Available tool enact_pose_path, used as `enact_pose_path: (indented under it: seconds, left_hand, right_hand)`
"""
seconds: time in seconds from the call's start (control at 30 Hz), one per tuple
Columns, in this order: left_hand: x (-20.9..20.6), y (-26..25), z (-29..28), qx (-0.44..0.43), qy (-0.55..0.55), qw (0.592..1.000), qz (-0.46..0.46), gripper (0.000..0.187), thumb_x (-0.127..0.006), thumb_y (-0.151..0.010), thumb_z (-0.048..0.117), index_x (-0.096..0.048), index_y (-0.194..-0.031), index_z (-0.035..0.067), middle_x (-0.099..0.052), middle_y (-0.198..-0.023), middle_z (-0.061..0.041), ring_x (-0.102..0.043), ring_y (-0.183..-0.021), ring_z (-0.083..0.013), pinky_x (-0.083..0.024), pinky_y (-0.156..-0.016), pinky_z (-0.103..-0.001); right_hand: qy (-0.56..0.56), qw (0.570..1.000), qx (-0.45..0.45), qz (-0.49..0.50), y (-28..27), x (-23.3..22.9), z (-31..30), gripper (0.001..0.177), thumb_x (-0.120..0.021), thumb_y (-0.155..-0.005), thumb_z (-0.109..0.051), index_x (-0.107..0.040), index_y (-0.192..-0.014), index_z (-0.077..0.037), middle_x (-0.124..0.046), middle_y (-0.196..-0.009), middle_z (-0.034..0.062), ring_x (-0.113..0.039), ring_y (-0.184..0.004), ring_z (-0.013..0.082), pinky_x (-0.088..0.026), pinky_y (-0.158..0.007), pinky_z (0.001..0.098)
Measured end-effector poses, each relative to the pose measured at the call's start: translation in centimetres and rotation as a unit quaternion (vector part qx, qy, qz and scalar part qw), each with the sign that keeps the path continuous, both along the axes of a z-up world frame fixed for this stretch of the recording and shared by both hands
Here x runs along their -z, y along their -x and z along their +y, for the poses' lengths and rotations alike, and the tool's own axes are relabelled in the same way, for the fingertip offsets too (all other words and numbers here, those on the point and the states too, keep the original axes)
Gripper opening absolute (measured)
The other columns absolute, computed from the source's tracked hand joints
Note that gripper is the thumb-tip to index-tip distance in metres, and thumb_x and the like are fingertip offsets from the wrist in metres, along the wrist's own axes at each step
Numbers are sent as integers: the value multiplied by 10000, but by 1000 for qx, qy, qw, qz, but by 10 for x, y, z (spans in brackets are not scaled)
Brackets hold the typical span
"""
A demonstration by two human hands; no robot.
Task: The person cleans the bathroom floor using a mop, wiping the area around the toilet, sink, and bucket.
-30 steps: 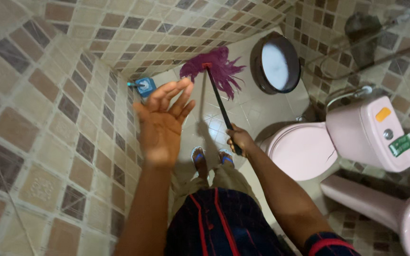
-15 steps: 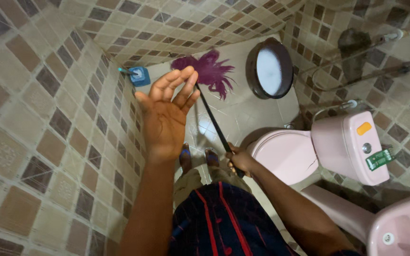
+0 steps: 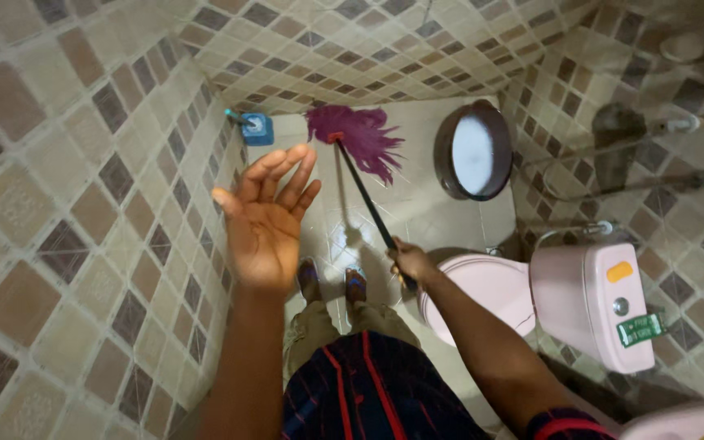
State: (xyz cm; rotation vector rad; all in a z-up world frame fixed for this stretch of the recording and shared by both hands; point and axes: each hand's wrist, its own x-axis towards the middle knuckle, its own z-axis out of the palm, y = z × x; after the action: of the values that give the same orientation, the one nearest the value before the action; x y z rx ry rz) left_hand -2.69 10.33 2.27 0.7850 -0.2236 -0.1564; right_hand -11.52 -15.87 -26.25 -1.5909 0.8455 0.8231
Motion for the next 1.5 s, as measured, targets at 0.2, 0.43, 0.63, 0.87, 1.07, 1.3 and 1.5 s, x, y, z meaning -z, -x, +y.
enact_pose_path:
  seconds: [0.2, 0.43, 0.63, 0.87, 1.07, 1.3, 1.5]
  left_hand:
    - [0, 18, 12, -23, -15, 1000, 11, 721, -352, -1089, 652, -483, -1481, 62, -491, -1590, -186, -463, -1531, -361, -404, -1249, -501]
    - [7, 24, 18, 11, 11, 999, 29, 760, -363, -1065, 672, -476, -1472, 41, -486, -1585, -211, -468, -1507, -348, -415, -1235, -490]
    - [10, 32, 29, 38, 26, 998, 36, 771, -369, -1058, 674, -462, -1471, 30, -464, -1591, -231, -458, -1517, -372, -422, -1225, -475]
    - [8, 55, 65, 28, 20, 999, 38, 769, -375, -1064, 670, -472, -1470, 25, -467, -1591, -236, -457, -1518, -375, -418, -1229, -483]
    - [3, 87, 105, 1, -17, 999, 31, 755, -374, -1067, 661, -465, -1486, 39, -477, -1589, -210, -450, -1526, -371, -394, -1251, -505]
    - [5, 109, 131, -15, -27, 999, 32, 753, -384, -1074, 659, -471, -1486, 35, -479, -1582, -213, -449, -1527, -383, -398, -1253, -513]
    - [17, 96, 109, 29, 11, 999, 37, 784, -372, -1057, 682, -443, -1495, 36, -450, -1597, -232, -427, -1539, -394, -385, -1247, -510]
  right_hand:
    - [-113, 991, 68, 7, -25, 4, 14, 521, -600, -986, -261, -476, -1492, -267, -535, -636, 34, -442, -440, 133, -373, -405, 309]
    - [-48, 999, -14, 1, 57, 12, 32, 624, -585, -988, -242, -383, -1576, -285, -567, -677, 63, -494, -504, 151, -420, -437, 315]
    - [-46, 999, -26, 2, 117, -22, 60, 626, -573, -990, -242, -383, -1585, -281, -557, -661, 28, -500, -497, 129, -435, -454, 308]
    - [-16, 996, -70, -45, 127, 28, 79, 533, -572, -1010, -286, -448, -1528, -257, -585, -642, 54, -538, -487, 133, -453, -456, 313]
    - [-25, 994, -58, -85, 46, 58, 99, 366, -554, -1014, -266, -573, -1369, -181, -571, -618, 77, -519, -430, 182, -434, -413, 348]
    - [-74, 995, 32, -56, 44, 50, 124, 395, -571, -1010, -200, -569, -1404, -176, -521, -625, 34, -498, -448, 155, -413, -416, 337]
    - [-25, 999, -2, -23, 150, 25, 117, 587, -538, -1009, -251, -367, -1568, -297, -511, -610, 88, -486, -446, 189, -392, -406, 350]
